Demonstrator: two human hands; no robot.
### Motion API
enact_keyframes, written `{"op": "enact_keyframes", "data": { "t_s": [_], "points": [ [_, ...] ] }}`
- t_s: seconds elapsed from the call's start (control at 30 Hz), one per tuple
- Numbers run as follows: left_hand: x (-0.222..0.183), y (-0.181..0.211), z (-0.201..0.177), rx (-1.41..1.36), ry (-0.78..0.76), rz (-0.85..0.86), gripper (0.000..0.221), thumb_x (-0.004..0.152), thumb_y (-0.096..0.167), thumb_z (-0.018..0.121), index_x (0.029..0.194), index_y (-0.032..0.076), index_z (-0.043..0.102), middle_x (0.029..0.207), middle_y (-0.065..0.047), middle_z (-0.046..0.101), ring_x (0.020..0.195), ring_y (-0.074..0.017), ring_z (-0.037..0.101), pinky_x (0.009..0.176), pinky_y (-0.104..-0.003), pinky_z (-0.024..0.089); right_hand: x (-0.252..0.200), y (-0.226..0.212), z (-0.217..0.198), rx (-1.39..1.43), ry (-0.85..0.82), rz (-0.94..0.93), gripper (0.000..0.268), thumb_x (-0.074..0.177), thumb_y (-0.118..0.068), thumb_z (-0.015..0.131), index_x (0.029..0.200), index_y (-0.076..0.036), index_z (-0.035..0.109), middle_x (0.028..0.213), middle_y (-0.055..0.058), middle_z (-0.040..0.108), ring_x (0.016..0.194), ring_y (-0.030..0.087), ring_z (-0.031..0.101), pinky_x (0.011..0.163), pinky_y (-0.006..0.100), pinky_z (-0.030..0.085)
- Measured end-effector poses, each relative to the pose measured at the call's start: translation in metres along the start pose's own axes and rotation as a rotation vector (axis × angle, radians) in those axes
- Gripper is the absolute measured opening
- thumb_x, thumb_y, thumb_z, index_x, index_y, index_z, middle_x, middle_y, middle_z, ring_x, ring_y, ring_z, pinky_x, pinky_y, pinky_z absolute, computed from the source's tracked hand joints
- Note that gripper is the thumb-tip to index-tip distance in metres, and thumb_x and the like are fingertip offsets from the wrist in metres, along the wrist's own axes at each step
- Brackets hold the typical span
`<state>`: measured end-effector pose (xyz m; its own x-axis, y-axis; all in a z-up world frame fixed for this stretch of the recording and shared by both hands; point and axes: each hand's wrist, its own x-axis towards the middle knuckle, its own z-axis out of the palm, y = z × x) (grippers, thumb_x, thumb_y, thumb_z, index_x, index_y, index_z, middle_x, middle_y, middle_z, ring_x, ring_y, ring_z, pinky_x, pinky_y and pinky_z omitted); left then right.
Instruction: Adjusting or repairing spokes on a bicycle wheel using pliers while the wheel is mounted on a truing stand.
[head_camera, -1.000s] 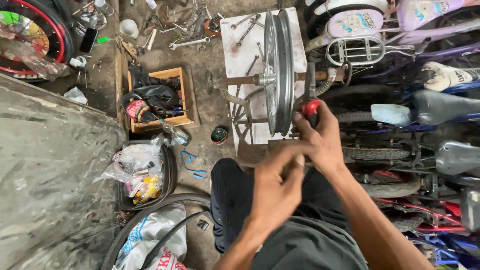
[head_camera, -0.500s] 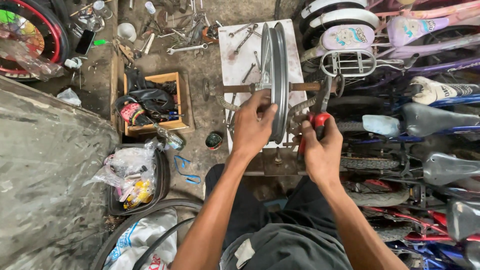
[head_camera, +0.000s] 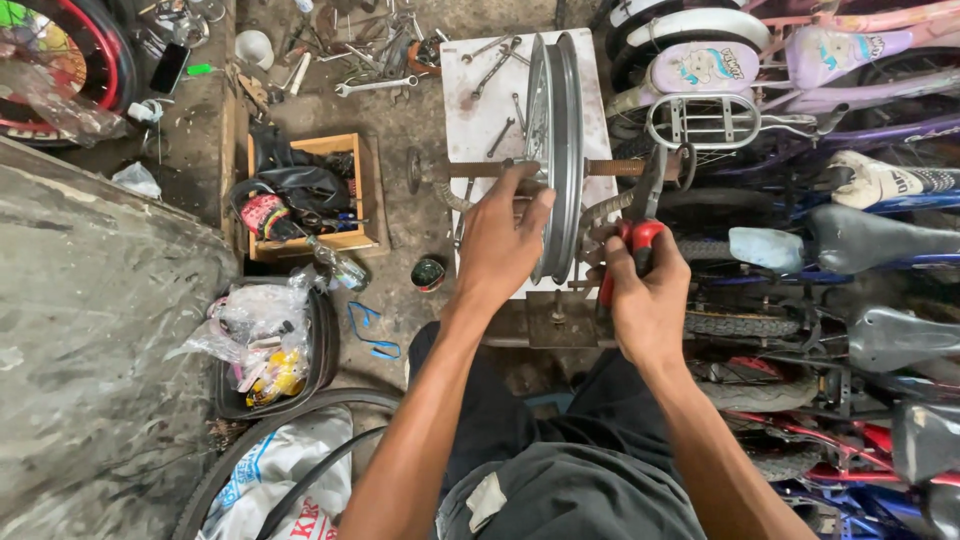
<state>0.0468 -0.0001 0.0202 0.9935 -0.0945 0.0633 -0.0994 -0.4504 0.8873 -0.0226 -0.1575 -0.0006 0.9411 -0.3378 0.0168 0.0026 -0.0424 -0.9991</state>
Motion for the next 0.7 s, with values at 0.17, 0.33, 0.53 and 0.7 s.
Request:
{"op": "enact_keyframes", "data": {
  "t_s": [0.17, 0.33, 0.53, 0.7],
  "points": [
    [0.001, -0.008, 0.008, 0.047, 0.057, 0.07, 0.035, 0.098, 0.022, 0.067, 0.124, 0.001, 0.064, 0.11, -0.021, 0.075, 0.1, -0.0329, 0.074, 0.089, -0.044, 0.056, 0.0, -0.003, 0.001, 0.017, -0.011, 0.009, 0.006, 0.101, -0.007, 0.061, 0.106, -0.002, 0.062, 0.081, -0.001, 0.064, 0.067, 0.005, 0.057, 0.06, 0.022, 0.048],
    [-0.027, -0.04, 0.004, 0.167, -0.209, -0.028, 0.025, 0.094, 0.015, 0.064, 0.114, 0.001, 0.067, 0.109, -0.019, 0.077, 0.101, -0.0332, 0.076, 0.09, -0.044, 0.056, 0.0, -0.008, 0.002, 0.017, -0.006, 0.068, 0.007, 0.101, -0.008, 0.061, 0.106, -0.002, 0.064, 0.078, 0.001, 0.063, 0.064, 0.007, 0.054, 0.056, 0.024, 0.044],
    [-0.027, -0.043, 0.001, 0.13, -0.181, -0.002, 0.031, 0.094, 0.013, 0.063, 0.123, 0.005, 0.069, 0.116, -0.02, 0.076, 0.107, -0.0342, 0.073, 0.093, -0.044, 0.055, 0.001, -0.005, 0.001, -0.045, -0.008, 0.015, 0.007, 0.102, -0.008, 0.062, 0.104, -0.002, 0.061, 0.079, 0.0, 0.062, 0.066, 0.005, 0.053, 0.058, 0.023, 0.044],
    [0.001, -0.005, 0.003, 0.038, -0.028, 0.0, 0.036, 0.098, 0.018, 0.064, 0.131, 0.003, 0.061, 0.118, -0.021, 0.073, 0.108, -0.0334, 0.072, 0.095, -0.044, 0.053, 0.0, -0.01, 0.003, -0.007, -0.022, 0.048, 0.006, 0.101, -0.008, 0.061, 0.103, -0.002, 0.061, 0.077, 0.0, 0.063, 0.064, 0.006, 0.056, 0.056, 0.023, 0.045]
  ]
}}
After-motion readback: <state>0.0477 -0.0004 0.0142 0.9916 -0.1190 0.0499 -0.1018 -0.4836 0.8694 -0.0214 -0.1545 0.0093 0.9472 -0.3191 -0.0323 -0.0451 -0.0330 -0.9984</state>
